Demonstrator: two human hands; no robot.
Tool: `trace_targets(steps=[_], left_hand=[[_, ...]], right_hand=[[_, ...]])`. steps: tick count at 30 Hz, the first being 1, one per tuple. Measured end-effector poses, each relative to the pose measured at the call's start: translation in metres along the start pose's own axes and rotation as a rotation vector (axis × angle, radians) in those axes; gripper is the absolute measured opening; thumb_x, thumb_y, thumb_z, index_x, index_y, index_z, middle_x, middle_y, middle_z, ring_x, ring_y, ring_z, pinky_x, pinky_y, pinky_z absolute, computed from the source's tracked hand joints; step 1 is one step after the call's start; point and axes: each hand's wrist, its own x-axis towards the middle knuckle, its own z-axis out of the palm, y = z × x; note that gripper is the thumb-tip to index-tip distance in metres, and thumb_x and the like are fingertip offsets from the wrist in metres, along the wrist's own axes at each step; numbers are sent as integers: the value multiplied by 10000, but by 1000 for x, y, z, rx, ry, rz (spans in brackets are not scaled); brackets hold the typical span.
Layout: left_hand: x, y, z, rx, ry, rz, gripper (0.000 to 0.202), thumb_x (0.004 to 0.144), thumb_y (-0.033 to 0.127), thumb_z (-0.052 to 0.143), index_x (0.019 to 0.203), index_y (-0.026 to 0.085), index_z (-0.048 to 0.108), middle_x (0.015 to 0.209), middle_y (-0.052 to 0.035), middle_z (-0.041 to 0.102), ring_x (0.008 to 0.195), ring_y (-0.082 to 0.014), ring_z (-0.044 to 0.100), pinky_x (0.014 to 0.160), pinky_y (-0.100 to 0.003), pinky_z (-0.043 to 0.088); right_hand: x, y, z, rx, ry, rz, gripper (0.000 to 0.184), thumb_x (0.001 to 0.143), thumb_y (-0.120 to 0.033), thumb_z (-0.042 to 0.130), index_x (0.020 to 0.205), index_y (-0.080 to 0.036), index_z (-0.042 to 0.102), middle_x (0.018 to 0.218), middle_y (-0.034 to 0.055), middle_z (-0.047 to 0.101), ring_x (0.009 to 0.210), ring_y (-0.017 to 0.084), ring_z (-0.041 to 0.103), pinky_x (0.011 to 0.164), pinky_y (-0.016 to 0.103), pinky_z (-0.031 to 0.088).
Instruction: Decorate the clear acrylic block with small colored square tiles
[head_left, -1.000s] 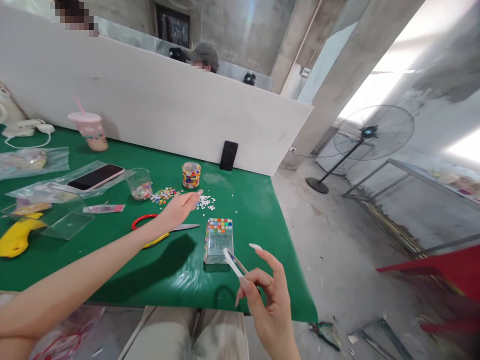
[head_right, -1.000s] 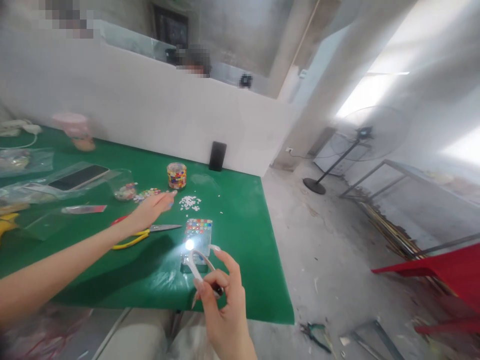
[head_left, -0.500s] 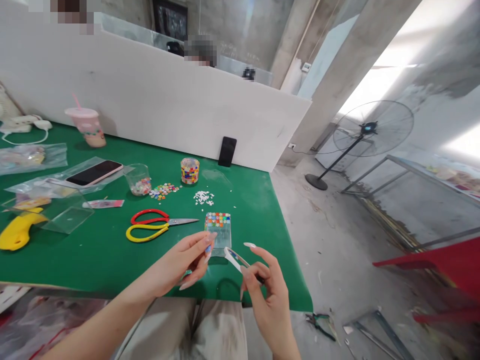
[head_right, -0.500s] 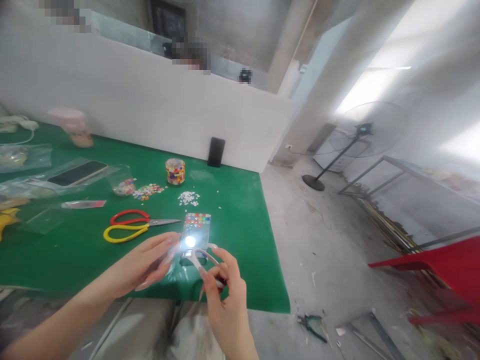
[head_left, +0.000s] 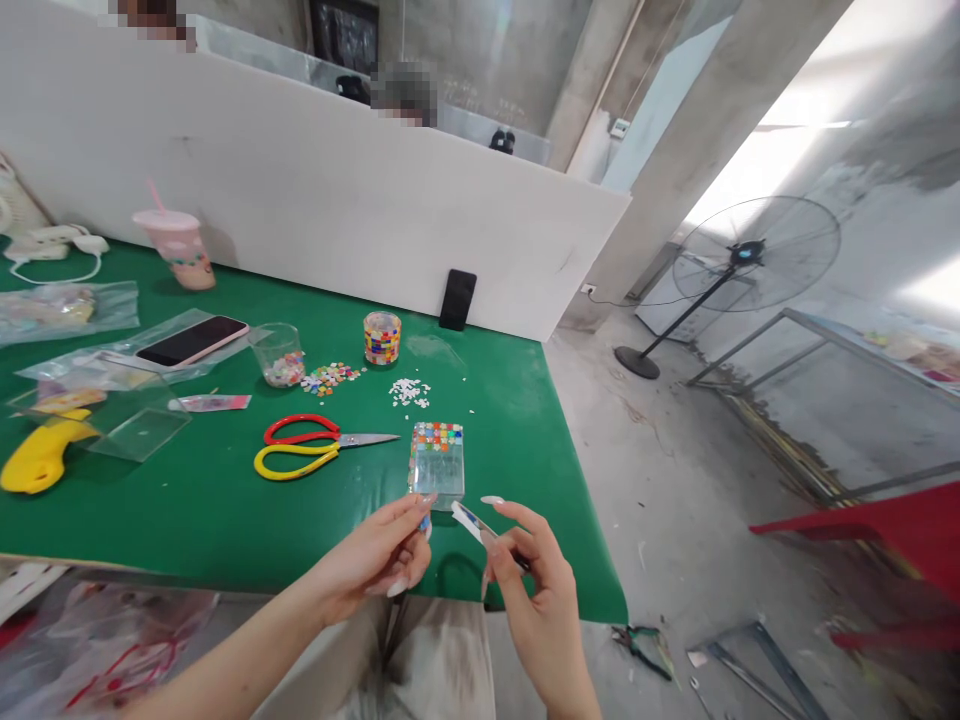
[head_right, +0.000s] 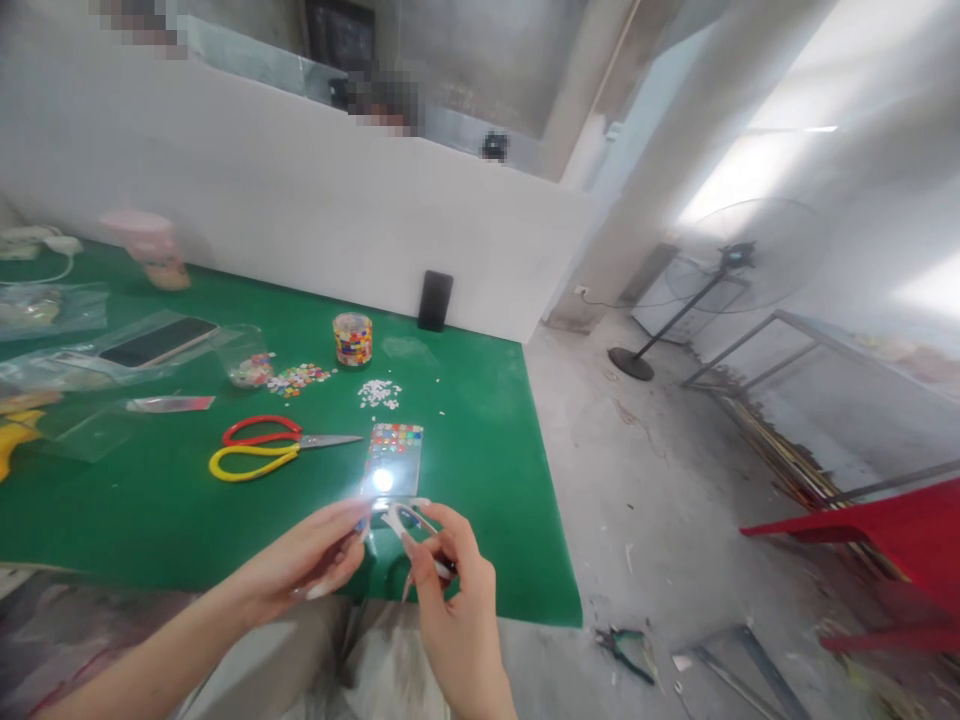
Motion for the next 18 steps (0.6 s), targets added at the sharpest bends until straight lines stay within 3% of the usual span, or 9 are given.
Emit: trace_targets(steps=[3, 11, 16, 18], left_hand=[[4, -2, 2, -22, 28, 4, 540, 710, 662, 713, 752, 193, 448, 491, 45, 564, 376, -35, 328, 367, -168, 114], [3, 11, 2, -47, 94, 129, 476, 696, 561, 793, 809, 143, 593, 560, 70, 473, 477, -46, 387, 441, -161, 329], [0, 15, 1, -4, 116, 173, 418, 725, 528, 779, 735, 149, 602, 443, 83, 434, 390, -46, 325, 363, -161, 268], [-1, 18, 3, 20, 141, 207, 390, 747, 514, 764, 733, 153, 615, 436, 69, 486, 381, -56, 368, 363, -164, 305]], right_hand=[[1, 1, -1, -13, 3, 8, 204, 961, -291, 561, 1153, -245, 612, 593, -55, 604, 524, 98, 605, 530, 174, 496], [2, 3, -1, -4, -10, 8, 210, 967, -265, 547, 1173, -275, 591, 614, -61, 618, 542, 94, 614, 554, 170, 500], [2, 4, -1, 12, -27, -23, 233, 965, -223, 543, 1182, -298, 579, 625, -70, 631, 553, 86, 622, 573, 164, 501], [1, 4, -1, 14, -36, -38, 245, 959, -211, 551, 1185, -301, 578, 623, -70, 640, 549, 86, 616, 563, 163, 491]])
